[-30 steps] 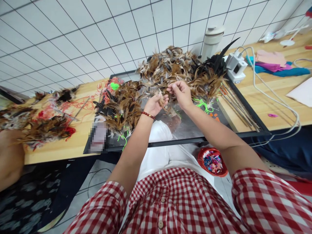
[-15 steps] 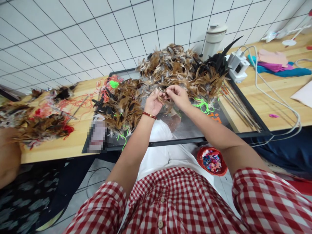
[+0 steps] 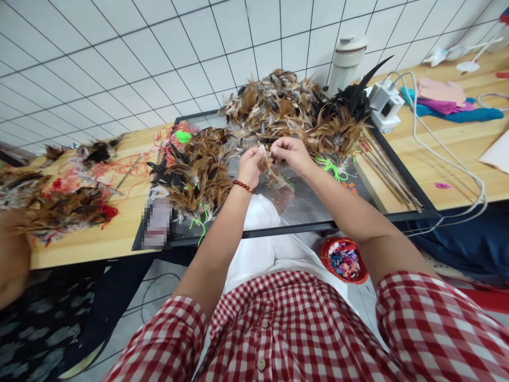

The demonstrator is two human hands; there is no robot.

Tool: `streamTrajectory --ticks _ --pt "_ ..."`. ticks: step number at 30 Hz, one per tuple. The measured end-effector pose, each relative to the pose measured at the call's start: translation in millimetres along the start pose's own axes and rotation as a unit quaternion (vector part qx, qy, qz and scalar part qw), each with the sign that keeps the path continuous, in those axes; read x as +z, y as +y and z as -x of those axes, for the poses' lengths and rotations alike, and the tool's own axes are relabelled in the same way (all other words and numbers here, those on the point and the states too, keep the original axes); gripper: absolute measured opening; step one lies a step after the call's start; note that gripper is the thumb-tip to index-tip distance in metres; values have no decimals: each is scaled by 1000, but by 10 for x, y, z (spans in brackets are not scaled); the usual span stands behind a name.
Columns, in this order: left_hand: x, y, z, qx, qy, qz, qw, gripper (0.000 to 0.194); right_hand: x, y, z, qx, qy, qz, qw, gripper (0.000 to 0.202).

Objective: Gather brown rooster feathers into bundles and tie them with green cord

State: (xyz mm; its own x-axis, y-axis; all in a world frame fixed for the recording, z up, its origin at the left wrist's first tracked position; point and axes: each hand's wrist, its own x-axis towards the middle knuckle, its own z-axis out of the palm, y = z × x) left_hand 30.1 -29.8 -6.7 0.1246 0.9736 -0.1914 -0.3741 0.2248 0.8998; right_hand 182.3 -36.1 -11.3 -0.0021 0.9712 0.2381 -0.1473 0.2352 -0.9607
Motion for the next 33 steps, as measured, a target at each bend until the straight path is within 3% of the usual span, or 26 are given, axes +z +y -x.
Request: streamTrajectory --ticks 6,12,17,21,24,29,33 --pt "60 29 70 -20 -17 -21 999 24 -6 108 -11 -81 45 128 987 32" --pt "86 20 91 -20 -15 -44 999 22 -42 145 -29 -105 64 184 975 14" --pt "60 17 75 -6 -34 -62 998 24 -42 140 -34 -77 54 131 987 26" --pt "28 24 73 -3 -78 -50 996 28 -66 51 -33 -17 -29 56 998 52" --pt "15 41 77 -11 -104 -49 993 29 -90 -16 -28 4 -71 44 997 56" --pt "44 65 94 -27 -95 -36 994 19 -127 31 -45 -11 -33 53 998 52" --pt "70 47 91 -4 -72 -62 995 18 -141 119 -71 -86 8 136 987 38"
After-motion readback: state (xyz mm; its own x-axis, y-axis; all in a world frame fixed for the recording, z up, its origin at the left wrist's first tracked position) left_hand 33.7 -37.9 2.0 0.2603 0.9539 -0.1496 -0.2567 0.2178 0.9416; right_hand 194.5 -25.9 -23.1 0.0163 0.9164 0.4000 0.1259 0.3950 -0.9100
